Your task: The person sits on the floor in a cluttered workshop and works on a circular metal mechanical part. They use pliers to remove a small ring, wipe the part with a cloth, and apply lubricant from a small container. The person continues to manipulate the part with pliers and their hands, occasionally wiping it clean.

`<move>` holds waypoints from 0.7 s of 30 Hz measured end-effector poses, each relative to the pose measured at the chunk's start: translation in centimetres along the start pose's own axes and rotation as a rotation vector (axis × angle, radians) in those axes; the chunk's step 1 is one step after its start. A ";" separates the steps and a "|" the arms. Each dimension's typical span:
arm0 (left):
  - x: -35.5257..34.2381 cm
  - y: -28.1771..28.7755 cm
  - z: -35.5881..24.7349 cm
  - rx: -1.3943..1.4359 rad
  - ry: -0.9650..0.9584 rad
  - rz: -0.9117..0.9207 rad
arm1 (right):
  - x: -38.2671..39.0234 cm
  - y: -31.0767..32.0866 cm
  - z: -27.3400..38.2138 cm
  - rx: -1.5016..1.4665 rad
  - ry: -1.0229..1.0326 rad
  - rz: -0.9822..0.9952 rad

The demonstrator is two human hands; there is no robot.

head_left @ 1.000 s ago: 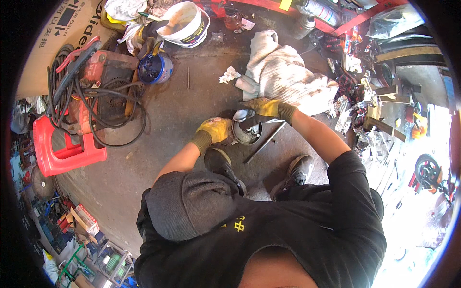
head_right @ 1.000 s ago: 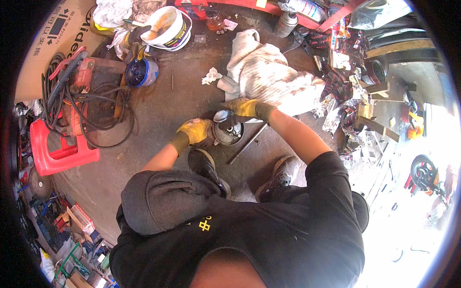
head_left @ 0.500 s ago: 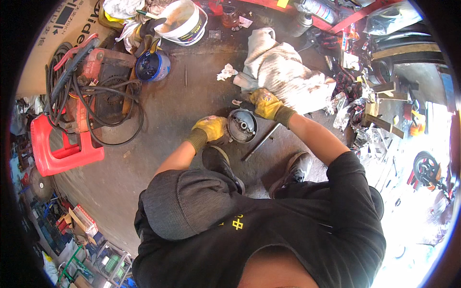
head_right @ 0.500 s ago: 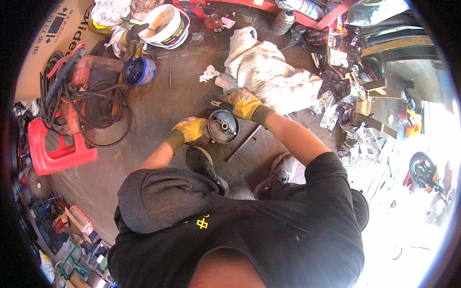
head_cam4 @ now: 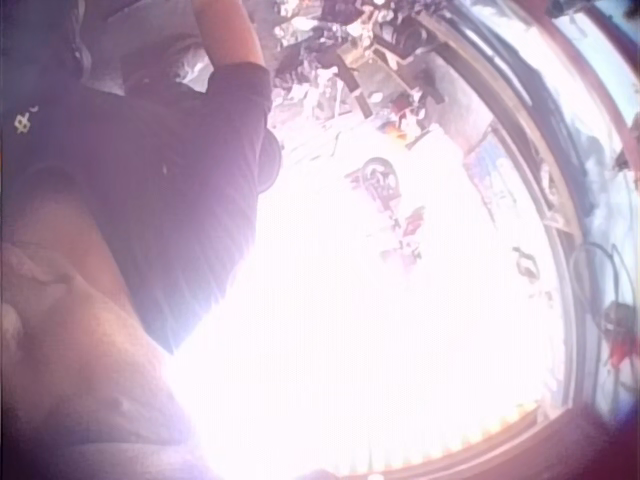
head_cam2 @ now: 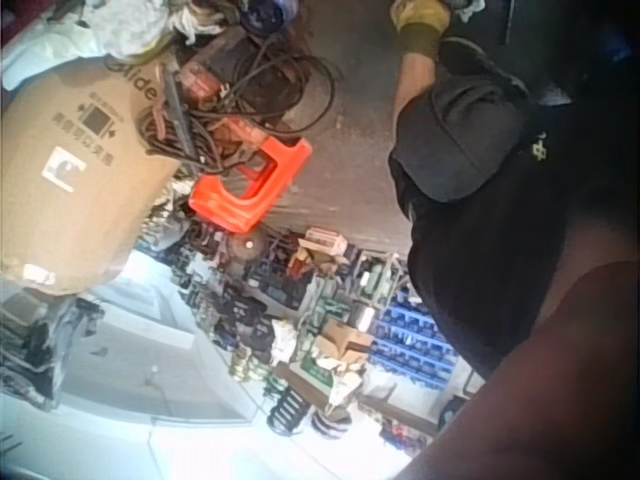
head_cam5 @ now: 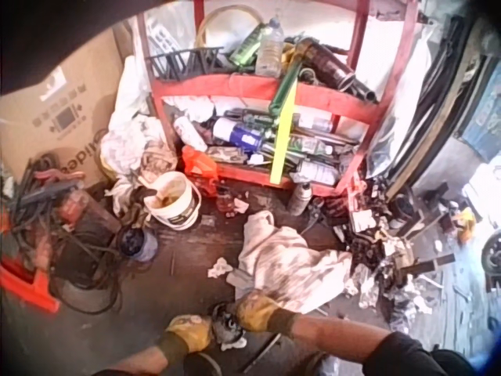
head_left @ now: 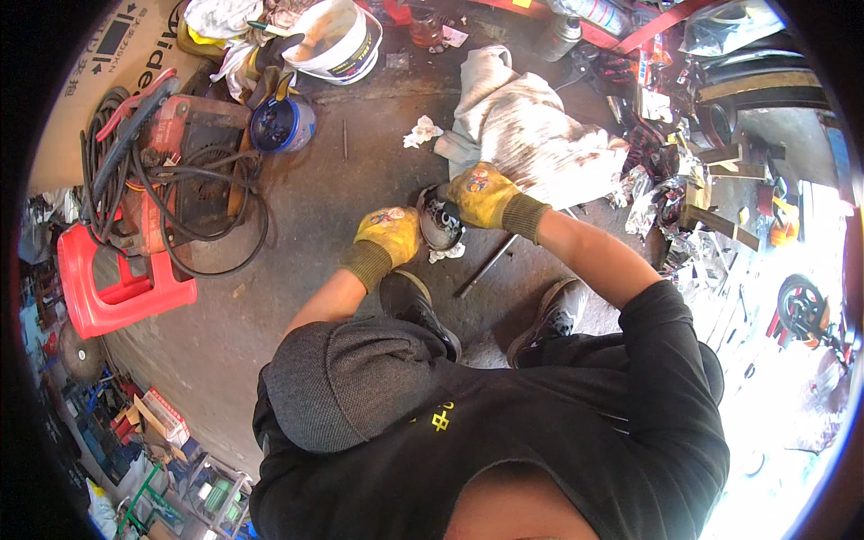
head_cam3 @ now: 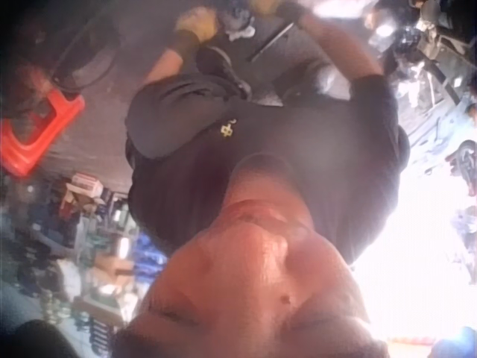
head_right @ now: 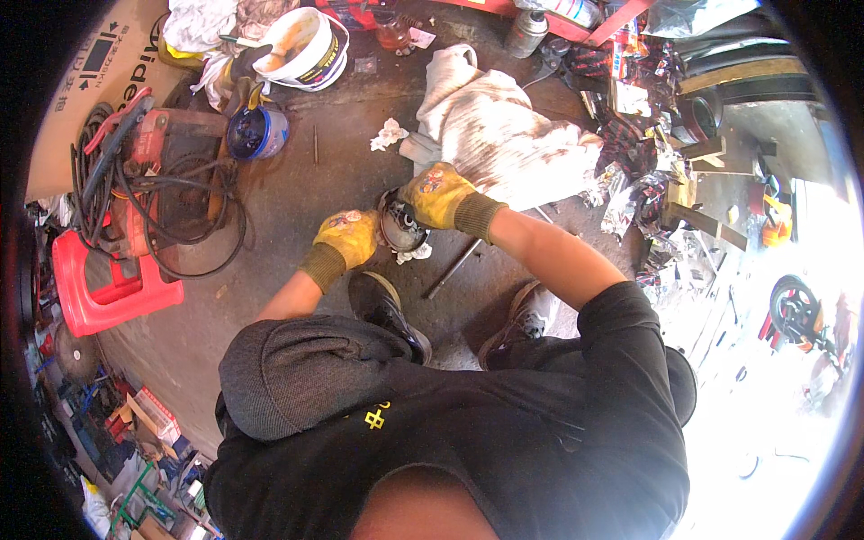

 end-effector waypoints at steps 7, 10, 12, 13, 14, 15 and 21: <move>-0.3 0.1 -0.5 0.042 -0.029 0.012 | 0.4 0.0 0.8 0.039 -0.007 -0.021; -0.2 0.3 -0.9 0.045 -0.025 -0.002 | 0.5 0.3 1.0 0.045 -0.025 -0.011; -0.2 0.4 -1.1 0.049 -0.042 0.010 | 0.7 0.6 1.1 0.023 -0.007 -0.008; -0.2 0.5 -1.3 0.053 -0.048 0.011 | 0.7 0.7 1.0 0.009 0.010 -0.002; -0.2 0.7 -1.4 0.058 -0.053 0.011 | 0.7 0.7 1.0 -0.005 0.023 0.012; -0.2 0.8 -1.6 0.062 -0.059 0.013 | 0.7 0.7 0.8 -0.040 0.008 0.012; -0.5 1.2 -2.4 0.094 -0.058 0.031 | 0.4 -1.3 -0.6 -0.200 -0.196 -0.011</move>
Point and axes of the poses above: each hand's wrist, its own x-axis away from the middle knuckle, its own y-axis out of the back of the hand, z = x × y, the point moved 3 cm from there along -x, towards the middle knuckle, and after that the axes turned 14 degrees about -y, right-handed, at the moved point
